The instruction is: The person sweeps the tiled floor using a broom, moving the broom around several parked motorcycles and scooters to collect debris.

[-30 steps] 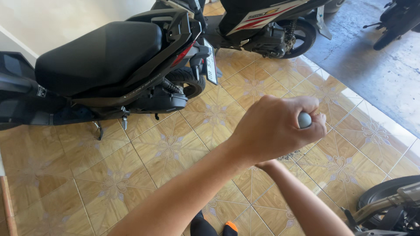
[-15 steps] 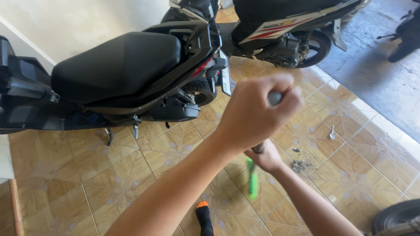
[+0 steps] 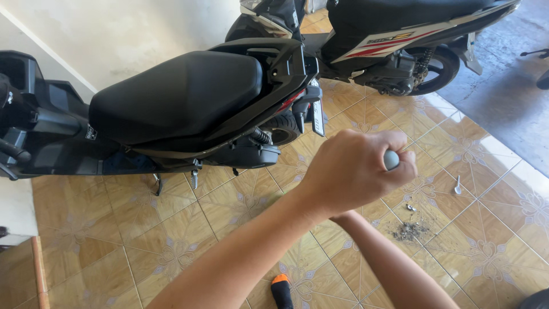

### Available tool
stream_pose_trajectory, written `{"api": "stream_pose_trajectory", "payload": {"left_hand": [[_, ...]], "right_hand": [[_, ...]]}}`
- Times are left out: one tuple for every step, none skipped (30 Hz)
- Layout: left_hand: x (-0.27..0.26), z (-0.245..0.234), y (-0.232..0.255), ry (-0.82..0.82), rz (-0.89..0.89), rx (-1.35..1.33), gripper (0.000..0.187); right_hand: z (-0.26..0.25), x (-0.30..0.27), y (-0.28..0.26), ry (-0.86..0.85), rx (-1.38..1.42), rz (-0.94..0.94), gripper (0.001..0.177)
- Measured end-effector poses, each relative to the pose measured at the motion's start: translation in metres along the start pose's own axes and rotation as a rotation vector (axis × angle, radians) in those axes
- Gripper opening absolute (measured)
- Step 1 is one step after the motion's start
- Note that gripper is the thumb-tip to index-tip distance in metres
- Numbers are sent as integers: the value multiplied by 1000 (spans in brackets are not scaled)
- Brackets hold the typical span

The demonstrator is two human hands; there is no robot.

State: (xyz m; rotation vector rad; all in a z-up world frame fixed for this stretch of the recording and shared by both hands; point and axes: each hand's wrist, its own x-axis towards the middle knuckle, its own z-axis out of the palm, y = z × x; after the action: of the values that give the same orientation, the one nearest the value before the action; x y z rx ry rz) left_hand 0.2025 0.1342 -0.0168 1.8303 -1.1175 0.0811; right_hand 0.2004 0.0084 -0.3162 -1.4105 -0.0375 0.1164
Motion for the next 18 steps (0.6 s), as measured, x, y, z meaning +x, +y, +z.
{"api": "stream_pose_trajectory", "payload": {"left_hand": [[1,0,-3,24,2,-52,28],[0,4,-7,50,6,-105,24],[-1,9,-11,76,9,-158,22],[-5,16,-16,73,1,-201,23],[-9,23,-21,70,-7,-245,25],[-12,27,-29,65,-14,-286,27],[-16,29,-36,44,-55,-329,27],[-19,30,-41,22,-96,-373,27],[-20,29,-43,1,-138,-417,26],[-19,23,-45,4,-166,-430,27],[-16,13,-46,6,-195,-443,27],[-13,2,-44,8,-230,-457,28],[-6,-11,-41,31,-178,-410,30],[2,-26,-37,56,-126,-363,32],[8,-38,-30,129,-59,-284,32],[13,-48,-22,203,8,-201,33],[19,-56,-16,167,29,-157,31],[26,-62,-12,131,50,-111,30]], "right_hand": [[-11,-7,-1,18,70,0,45],[-23,-16,-2,35,116,0,45],[-35,-27,-5,56,108,0,45],[-43,-38,-7,74,98,-2,46],[-51,-45,-10,87,35,-5,46],[-57,-50,-14,101,-81,-10,46],[-61,-52,-18,115,-209,-16,46],[-64,-54,-22,130,-377,-17,46],[-63,-54,-26,152,-539,0,46],[-62,-49,-32,176,-695,25,46],[-58,-41,-38,199,-834,58,46],[-49,-33,-41,231,-913,117,46],[-42,-27,-45,252,-958,152,46],[-29,-17,-46,290,-965,242,44],[-15,-8,-44,274,-841,176,41],[-2,3,-41,262,-739,104,39],[11,15,-37,249,-650,46,36],[25,30,-32,237,-593,-9,34]]}}
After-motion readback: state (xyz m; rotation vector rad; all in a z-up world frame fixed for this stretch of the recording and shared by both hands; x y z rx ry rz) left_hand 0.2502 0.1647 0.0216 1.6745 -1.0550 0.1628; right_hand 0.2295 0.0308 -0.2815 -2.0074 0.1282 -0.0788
